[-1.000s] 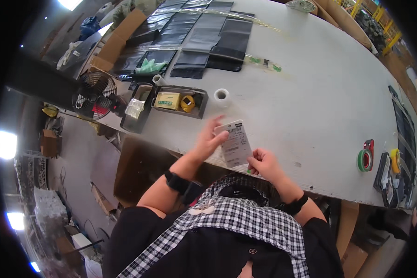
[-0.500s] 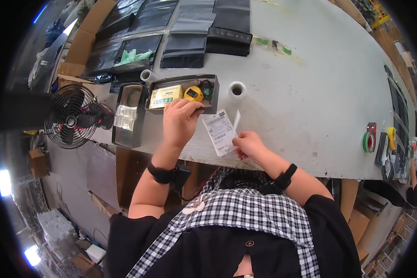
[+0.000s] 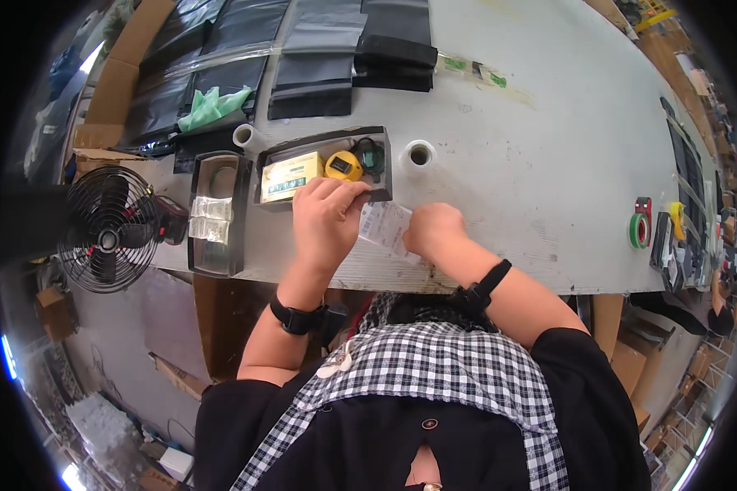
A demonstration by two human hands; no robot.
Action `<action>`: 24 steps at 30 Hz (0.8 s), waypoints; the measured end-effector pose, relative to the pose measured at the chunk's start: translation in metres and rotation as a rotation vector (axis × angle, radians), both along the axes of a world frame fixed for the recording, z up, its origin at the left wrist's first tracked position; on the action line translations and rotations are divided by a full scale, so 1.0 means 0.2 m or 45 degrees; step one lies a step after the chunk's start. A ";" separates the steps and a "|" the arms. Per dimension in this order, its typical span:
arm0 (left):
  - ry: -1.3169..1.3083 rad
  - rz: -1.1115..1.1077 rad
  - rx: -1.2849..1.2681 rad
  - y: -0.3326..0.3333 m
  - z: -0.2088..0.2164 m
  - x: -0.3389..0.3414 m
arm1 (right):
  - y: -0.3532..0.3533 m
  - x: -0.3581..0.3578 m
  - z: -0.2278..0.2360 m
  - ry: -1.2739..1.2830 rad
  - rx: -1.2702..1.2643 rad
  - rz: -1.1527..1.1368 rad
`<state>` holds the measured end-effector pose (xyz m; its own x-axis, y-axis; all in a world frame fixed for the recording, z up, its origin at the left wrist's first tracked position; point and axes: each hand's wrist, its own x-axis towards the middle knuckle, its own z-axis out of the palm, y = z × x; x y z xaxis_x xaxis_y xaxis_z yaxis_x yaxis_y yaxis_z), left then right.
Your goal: The person is packaging long plastic profiles by inserting them into plastic sleeves, applying labels, and sealing them with tape.
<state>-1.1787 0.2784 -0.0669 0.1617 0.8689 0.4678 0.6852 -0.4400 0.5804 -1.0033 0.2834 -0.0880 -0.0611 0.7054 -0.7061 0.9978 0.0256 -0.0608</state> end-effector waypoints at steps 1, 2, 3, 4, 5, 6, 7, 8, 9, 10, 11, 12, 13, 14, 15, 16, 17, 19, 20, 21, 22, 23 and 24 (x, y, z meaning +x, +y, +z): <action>0.021 0.000 0.018 -0.01 0.00 0.00 | 0.02 -0.01 0.00 -0.034 -0.022 0.033; 0.042 0.000 0.034 -0.01 0.00 0.00 | 0.03 -0.02 0.00 -0.039 -0.027 0.030; 0.037 -0.003 0.029 -0.01 0.00 0.00 | 0.05 -0.02 0.00 -0.104 -0.052 0.077; 0.014 0.013 0.036 -0.02 0.00 0.00 | 0.06 -0.03 0.00 -0.168 -0.077 0.125; -0.009 0.027 0.048 -0.01 0.00 0.00 | 0.08 -0.02 0.00 -0.172 -0.078 0.121; -0.012 0.023 0.048 0.00 -0.01 0.00 | 0.09 -0.02 0.00 -0.179 -0.072 0.107; -0.009 -0.007 0.026 0.00 -0.02 0.01 | 0.10 -0.01 0.00 -0.186 -0.066 0.093; -0.004 -0.033 0.004 0.00 -0.02 0.01 | 0.11 -0.03 0.00 -0.187 -0.066 0.092; -0.005 -0.035 0.005 -0.01 -0.03 0.01 | 0.13 -0.06 0.01 -0.163 -0.088 0.043; 0.049 -0.045 -0.015 -0.01 -0.04 0.02 | 0.14 -0.08 0.02 -0.139 -0.110 -0.005; 0.104 -0.053 -0.037 -0.02 -0.05 0.02 | 0.15 -0.09 0.05 -0.140 -0.112 -0.005; 0.103 -0.053 -0.039 -0.03 -0.07 0.02 | 0.15 -0.10 0.08 -0.140 -0.131 -0.027; 0.109 -0.069 -0.039 -0.05 -0.09 0.02 | 0.15 -0.10 0.09 -0.141 -0.150 -0.050; 0.115 -0.092 -0.038 -0.06 -0.09 0.02 | 0.15 -0.08 0.08 -0.141 -0.153 -0.054; 0.082 -0.070 0.003 -0.05 -0.09 0.02 | 0.13 -0.04 0.07 -0.200 -0.137 -0.036; 0.081 -0.073 0.001 -0.04 -0.08 0.01 | 0.12 -0.01 0.06 -0.259 -0.121 -0.018; 0.048 -0.041 0.001 -0.03 -0.07 0.01 | 0.10 0.00 0.05 -0.262 -0.125 -0.021; 0.036 -0.003 -0.006 0.00 -0.06 -0.01 | 0.06 0.02 0.04 -0.342 -0.118 0.154; 0.033 -0.007 -0.006 0.02 -0.06 -0.01 | 0.06 0.02 0.04 -0.345 -0.120 0.150; 0.049 -0.012 -0.015 0.03 -0.06 -0.01 | 0.05 0.02 0.03 -0.357 -0.124 0.236; 0.064 -0.016 -0.025 0.03 -0.06 -0.01 | 0.05 0.01 0.02 -0.368 -0.129 0.322; 0.058 -0.020 -0.020 0.03 -0.06 0.00 | 0.06 0.01 -0.01 -0.374 -0.126 0.317; 0.072 -0.031 -0.007 0.02 -0.06 0.02 | 0.08 0.00 -0.04 -0.371 -0.149 0.332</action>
